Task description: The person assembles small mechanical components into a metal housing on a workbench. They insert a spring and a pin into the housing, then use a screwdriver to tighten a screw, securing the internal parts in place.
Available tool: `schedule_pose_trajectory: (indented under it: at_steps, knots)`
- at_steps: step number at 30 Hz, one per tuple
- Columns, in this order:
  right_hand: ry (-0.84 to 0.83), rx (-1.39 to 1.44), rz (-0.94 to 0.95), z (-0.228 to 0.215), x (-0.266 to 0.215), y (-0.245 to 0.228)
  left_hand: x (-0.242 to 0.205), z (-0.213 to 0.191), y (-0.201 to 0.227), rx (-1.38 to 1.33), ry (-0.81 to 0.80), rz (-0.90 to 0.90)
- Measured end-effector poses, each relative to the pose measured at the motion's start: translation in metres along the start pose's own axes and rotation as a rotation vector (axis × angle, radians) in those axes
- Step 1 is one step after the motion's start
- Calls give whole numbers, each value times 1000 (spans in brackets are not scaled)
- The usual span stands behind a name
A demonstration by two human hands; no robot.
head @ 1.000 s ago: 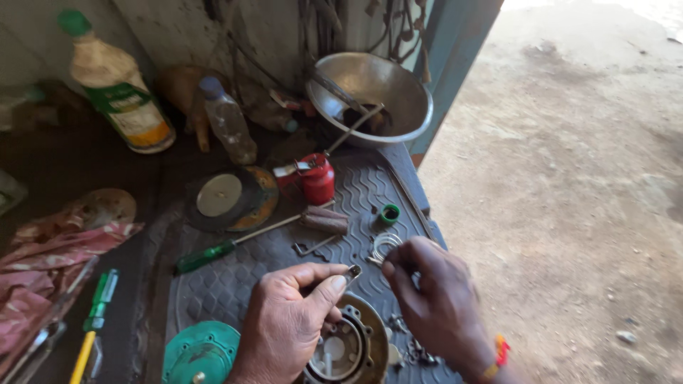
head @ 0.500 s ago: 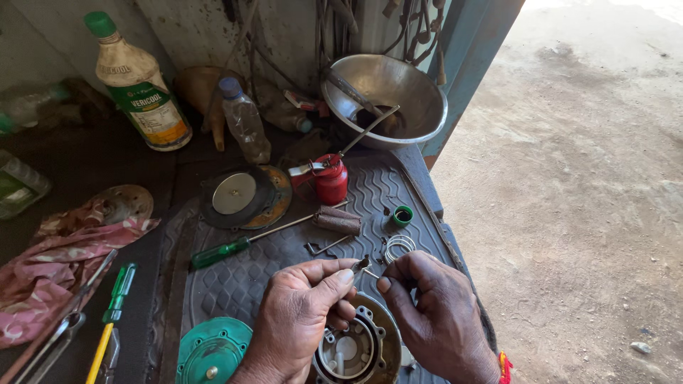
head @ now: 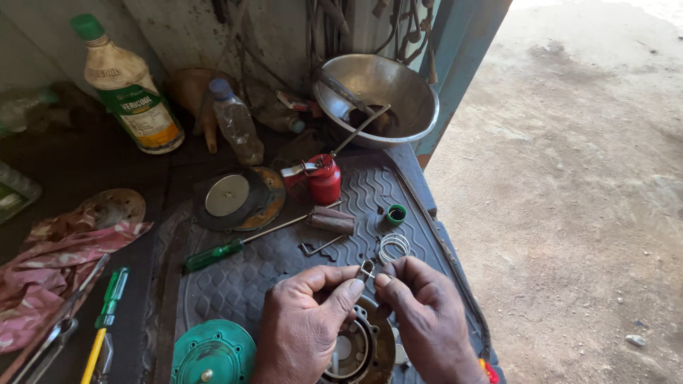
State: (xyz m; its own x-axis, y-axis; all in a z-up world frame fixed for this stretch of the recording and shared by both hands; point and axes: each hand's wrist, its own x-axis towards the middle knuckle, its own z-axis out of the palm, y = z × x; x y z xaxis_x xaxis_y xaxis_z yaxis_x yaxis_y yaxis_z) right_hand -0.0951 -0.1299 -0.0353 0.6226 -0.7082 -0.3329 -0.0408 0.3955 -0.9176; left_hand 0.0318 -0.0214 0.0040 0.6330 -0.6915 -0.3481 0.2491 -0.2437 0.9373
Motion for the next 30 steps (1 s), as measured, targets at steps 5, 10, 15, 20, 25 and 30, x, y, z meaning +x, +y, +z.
schedule_pose_trajectory:
  at_steps: [5, 10, 15, 20, 25, 30]
  knots:
    - [99, -270, -215, 8, -7, 1, 1, -1, -10, 3, 11, -21]
    - [248, -855, -602, 9, -17, -11, -1, -1, -4, 45, 16, -4]
    - [199, -547, -345, 12, -17, -16, -4, 2, 1, 105, 37, 36]
    - [206, -900, -705, 15, -28, -30, -7, -2, -5, 226, 31, 247]
    - [146, -526, -222, 14, -23, -26, -1, -9, -9, 33, -101, -76]
    - [154, -450, -256, 13, -28, -20, -1, -6, -13, -75, -98, -71]
